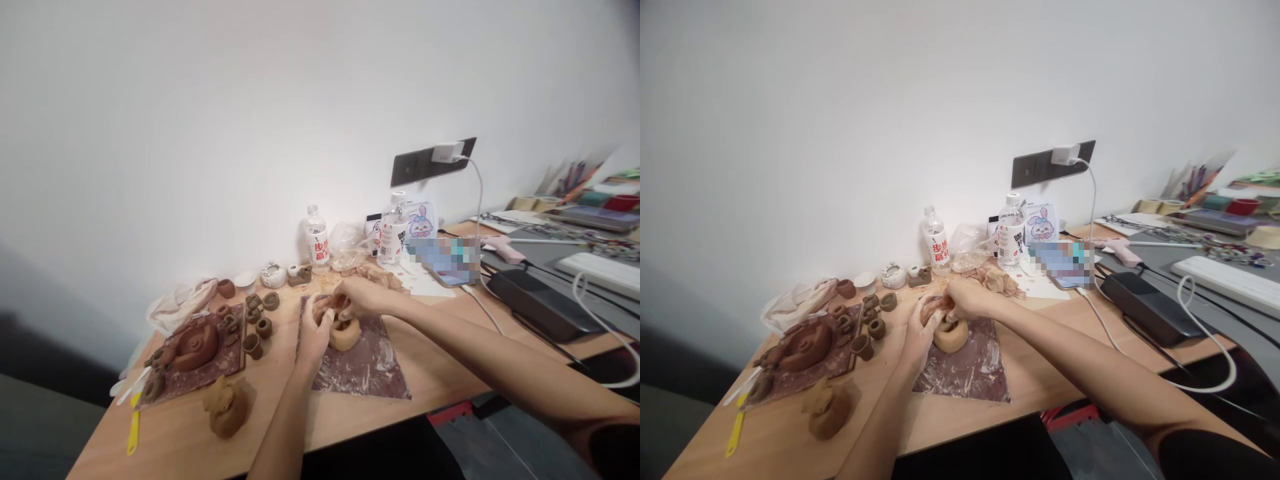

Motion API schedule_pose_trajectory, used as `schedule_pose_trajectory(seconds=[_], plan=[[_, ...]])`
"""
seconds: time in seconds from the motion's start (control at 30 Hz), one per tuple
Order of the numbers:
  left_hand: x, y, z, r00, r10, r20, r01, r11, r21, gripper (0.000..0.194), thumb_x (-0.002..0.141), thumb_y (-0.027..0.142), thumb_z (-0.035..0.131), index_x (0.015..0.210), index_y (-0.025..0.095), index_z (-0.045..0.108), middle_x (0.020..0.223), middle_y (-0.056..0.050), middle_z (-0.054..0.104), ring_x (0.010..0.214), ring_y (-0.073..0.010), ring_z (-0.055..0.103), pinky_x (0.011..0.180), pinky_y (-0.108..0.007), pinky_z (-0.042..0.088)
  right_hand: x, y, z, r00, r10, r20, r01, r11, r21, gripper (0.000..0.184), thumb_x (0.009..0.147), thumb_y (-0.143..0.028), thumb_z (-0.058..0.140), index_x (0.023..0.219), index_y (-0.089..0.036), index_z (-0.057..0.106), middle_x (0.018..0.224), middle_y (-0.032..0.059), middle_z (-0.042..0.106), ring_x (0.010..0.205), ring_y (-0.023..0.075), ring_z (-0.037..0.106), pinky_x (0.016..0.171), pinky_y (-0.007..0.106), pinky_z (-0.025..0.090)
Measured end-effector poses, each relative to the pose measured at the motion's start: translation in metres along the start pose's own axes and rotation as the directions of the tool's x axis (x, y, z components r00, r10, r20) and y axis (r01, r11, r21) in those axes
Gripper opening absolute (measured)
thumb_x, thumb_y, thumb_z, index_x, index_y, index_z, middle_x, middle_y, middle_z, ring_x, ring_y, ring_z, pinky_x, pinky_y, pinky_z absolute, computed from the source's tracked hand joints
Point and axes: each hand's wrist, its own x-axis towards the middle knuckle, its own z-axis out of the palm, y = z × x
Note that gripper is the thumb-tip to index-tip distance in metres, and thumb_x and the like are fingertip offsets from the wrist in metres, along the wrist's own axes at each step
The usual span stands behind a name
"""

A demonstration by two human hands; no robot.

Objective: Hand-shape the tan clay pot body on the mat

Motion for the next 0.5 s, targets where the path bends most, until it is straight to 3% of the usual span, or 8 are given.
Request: schedule_pose_trajectory(seconds=[0.23, 0.5], plan=[[0.003, -0.001, -0.001, 0.997, 0.030, -0.064, -0.028, 0.999, 0.033, 0.036, 0.082, 0.040, 0.061, 0.111, 0.018, 0.058, 0.118, -0.010, 0.066, 0.115, -0.0239, 0.059, 0.101, -0.035, 0.044, 0.014, -0.016, 0.016, 0.990, -0.083, 0.115, 0.105, 0.974, -0.200, 0.030, 0.068, -0.015, 0.069, 0.098, -0.016, 0.071, 0.092, 0.0098, 0.074, 0.085, 0.0236, 0.069, 0.065, 0.024, 0.045], [0.003, -0.003, -0.002, 0.995, 0.059, -0.085, -0.053, 0.996, 0.071, 0.030, 0.085, 0.040, 0.057, 0.107, 0.020, 0.062, 0.118, -0.009, 0.064, 0.119, -0.0242, 0.055, 0.105, -0.037, 0.040, 0.020, -0.019, 0.025, 0.995, -0.088, 0.037, 0.094, 0.969, -0.229, 0.015, 0.077, -0.011, 0.058, 0.083, -0.011, 0.072, 0.078, 0.0137, 0.073, 0.074, 0.0231, 0.068, 0.065, 0.025, 0.048]])
